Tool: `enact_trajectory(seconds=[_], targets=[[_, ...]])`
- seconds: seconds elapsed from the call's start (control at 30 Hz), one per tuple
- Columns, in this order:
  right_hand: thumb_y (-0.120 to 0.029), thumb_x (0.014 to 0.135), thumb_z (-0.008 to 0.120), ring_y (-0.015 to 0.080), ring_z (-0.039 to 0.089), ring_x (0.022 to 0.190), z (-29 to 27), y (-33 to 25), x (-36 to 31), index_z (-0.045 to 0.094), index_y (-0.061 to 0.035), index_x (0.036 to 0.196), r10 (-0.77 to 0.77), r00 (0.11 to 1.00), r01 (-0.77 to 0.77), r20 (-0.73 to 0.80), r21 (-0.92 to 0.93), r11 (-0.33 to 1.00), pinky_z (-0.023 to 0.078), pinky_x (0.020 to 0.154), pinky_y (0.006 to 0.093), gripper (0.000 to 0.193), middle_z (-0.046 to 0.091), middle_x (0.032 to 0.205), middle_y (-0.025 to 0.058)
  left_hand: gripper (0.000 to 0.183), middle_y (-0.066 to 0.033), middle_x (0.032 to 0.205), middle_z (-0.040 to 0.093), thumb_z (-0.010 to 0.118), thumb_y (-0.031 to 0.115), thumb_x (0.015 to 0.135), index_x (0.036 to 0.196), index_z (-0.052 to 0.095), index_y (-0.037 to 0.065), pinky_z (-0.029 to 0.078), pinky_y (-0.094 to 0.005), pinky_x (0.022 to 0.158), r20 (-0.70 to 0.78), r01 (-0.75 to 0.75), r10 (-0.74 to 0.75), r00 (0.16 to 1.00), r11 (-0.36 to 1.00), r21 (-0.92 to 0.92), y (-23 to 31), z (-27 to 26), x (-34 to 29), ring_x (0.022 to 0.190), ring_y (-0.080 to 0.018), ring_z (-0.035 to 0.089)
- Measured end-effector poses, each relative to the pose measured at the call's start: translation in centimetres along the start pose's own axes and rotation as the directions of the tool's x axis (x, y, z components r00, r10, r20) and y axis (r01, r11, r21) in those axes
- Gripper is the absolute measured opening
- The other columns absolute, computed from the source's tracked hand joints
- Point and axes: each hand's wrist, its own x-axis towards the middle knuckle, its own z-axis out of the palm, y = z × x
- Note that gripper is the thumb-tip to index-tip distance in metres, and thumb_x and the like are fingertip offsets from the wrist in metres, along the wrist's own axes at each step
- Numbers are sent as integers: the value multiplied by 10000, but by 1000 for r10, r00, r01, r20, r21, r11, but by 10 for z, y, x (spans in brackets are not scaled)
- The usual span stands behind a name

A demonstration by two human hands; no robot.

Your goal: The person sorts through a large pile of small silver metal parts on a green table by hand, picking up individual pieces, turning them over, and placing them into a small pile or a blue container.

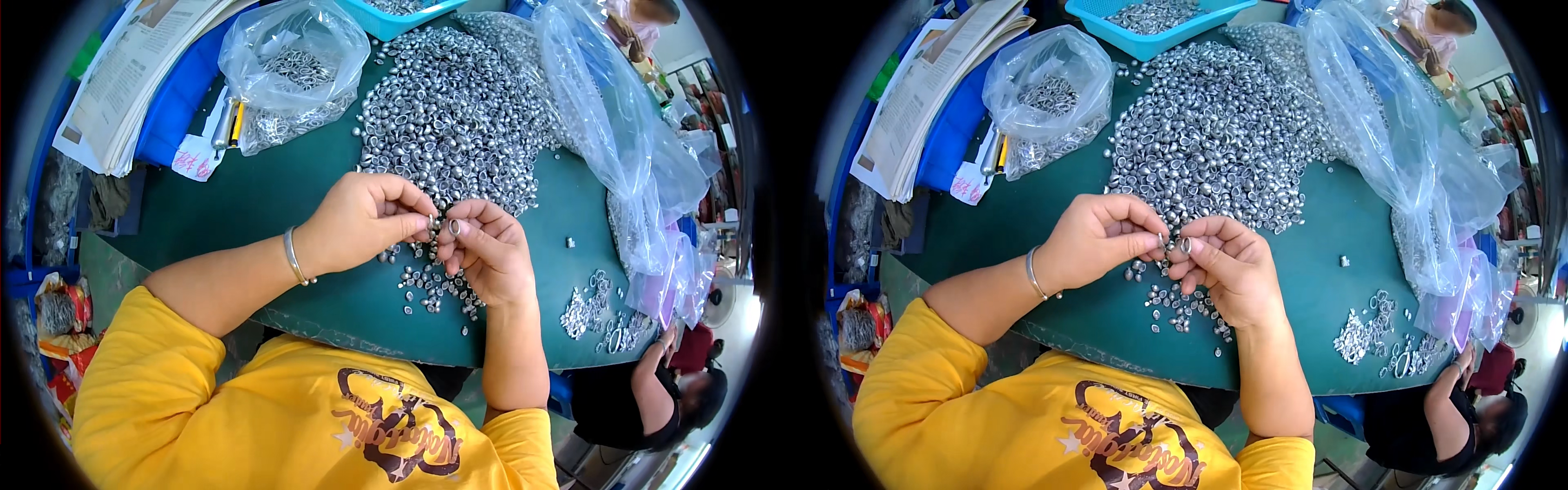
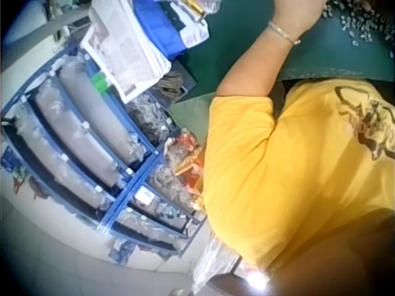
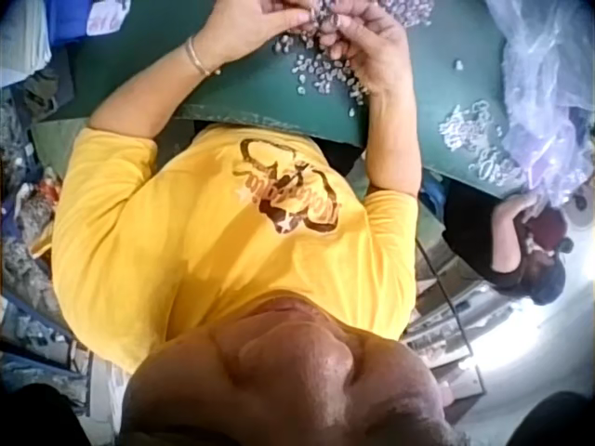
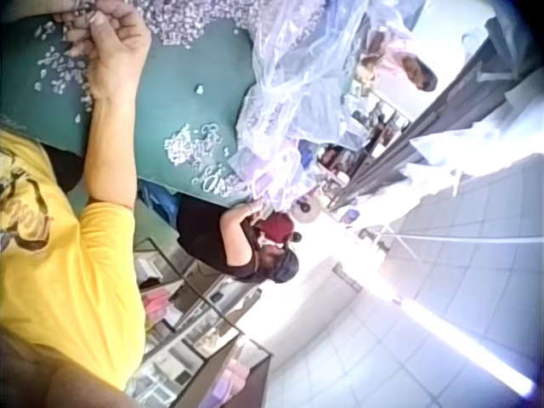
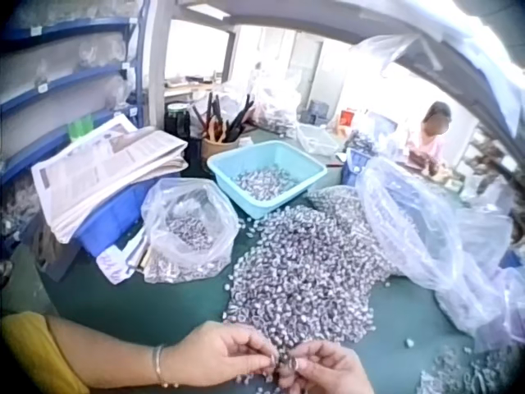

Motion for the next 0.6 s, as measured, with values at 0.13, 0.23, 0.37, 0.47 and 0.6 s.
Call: enact_trajectory(seconds=[0.13, 0.23, 0.37, 0.47, 0.6], targets=[[5, 835, 518, 198, 626, 612, 0, 1, 0, 539, 53, 938, 41, 999, -42, 35, 42, 998, 508, 477, 244, 115, 622, 764, 149, 111, -67, 839, 605, 609, -39, 764, 869, 621, -7, 477, -204, 646, 42, -200, 197, 980, 926, 320, 0, 2, -4, 738, -106, 575], [3, 826, 522, 181, 611, 563, 3, 3, 0, 528, 45, 921, 74, 997, -74, 18, 36, 997, 501, 458, 241, 104, 614, 728, 135, 151, -71, 837, 606, 619, -46, 745, 889, 625, -1, 473, -215, 632, 112, -408, 408, 906, 772, 488, 1, 4, -4, 726, -129, 585], [7, 807, 516, 160, 585, 504, 6, 6, 0, 486, 20, 931, 92, 995, -92, -27, 6, 996, 479, 425, 237, 128, 604, 684, 125, 208, -73, 825, 603, 660, -34, 702, 902, 642, 20, 476, -257, 624, 213, -554, 537, 816, 622, 553, -4, 3, -2, 716, -180, 594], [14, 806, 507, 161, 582, 502, 5, 4, 0, 474, 16, 942, 102, 994, -103, -30, -34, 994, 471, 418, 236, 140, 601, 678, 128, 154, -76, 824, 603, 669, -22, 697, 841, 633, 17, 480, -257, 629, 215, -548, 528, 822, 627, 554, -3, 2, -1, 723, -183, 595], [21, 812, 489, 165, 582, 501, 9, 1, -4, 469, 16, 948, 33, 998, -35, -44, -50, 998, 466, 416, 242, 138, 598, 680, 133, 120, -77, 827, 604, 663, -16, 702, 808, 614, 11, 484, -248, 627, 162, -432, 412, 897, 734, 524, -2, 4, -1, 726, -171, 598]])
